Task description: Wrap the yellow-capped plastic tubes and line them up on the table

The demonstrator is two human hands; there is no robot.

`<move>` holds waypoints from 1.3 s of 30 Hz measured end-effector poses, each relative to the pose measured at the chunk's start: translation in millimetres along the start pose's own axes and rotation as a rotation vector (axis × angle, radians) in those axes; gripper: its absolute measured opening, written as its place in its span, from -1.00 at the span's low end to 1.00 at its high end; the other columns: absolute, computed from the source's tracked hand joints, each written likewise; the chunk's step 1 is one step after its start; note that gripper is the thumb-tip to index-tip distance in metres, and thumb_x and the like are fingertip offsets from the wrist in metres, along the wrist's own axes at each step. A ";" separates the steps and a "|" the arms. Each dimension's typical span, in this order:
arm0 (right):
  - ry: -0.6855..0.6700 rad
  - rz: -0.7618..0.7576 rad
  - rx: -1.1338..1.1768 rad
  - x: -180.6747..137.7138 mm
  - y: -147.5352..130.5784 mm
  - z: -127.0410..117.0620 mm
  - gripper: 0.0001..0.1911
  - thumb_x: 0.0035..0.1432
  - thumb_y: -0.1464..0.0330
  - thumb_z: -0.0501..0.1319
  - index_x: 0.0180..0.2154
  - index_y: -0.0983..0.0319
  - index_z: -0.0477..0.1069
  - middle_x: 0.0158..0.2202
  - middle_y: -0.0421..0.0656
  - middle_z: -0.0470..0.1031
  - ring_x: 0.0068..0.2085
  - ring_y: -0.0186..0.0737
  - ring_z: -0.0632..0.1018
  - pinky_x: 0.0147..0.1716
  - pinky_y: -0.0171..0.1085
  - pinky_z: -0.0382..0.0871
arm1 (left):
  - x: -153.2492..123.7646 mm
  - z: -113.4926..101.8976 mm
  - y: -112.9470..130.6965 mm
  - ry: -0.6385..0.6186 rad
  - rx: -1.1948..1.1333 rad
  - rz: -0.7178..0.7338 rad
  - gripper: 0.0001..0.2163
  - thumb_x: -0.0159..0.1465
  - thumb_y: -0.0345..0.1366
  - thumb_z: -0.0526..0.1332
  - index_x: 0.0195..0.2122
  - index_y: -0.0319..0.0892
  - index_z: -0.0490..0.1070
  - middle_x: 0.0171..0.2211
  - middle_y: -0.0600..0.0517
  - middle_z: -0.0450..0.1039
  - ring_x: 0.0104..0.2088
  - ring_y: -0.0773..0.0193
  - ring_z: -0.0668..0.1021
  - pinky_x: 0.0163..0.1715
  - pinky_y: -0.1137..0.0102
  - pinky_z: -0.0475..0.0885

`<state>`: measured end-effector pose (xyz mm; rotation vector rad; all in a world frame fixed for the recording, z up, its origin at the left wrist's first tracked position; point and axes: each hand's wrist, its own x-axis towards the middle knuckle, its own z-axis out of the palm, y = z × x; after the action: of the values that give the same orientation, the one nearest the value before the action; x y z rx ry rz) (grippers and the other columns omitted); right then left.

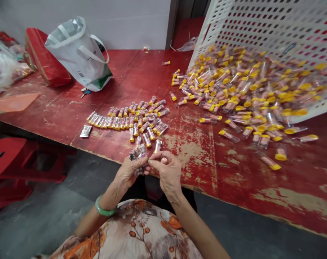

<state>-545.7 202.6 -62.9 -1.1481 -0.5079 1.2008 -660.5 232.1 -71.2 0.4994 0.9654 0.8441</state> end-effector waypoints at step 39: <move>-0.094 -1.200 -1.129 -26.8 3.0 -51.9 -0.53 0.09 0.58 0.19 0.04 0.20 0.26 -0.20 -0.01 0.42 -0.20 -0.12 0.48 -0.27 -0.16 0.45 | -12.3 15.6 0.8 -0.024 -0.227 -0.114 -0.75 -0.10 -0.30 0.47 -0.49 -0.30 0.45 -0.59 0.08 0.41 -0.63 0.50 0.39 -0.73 0.60 0.15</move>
<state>-513.7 156.6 -79.3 -1.2952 -1.7583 -0.1926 -651.0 222.5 -56.7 0.2562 0.8552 0.8309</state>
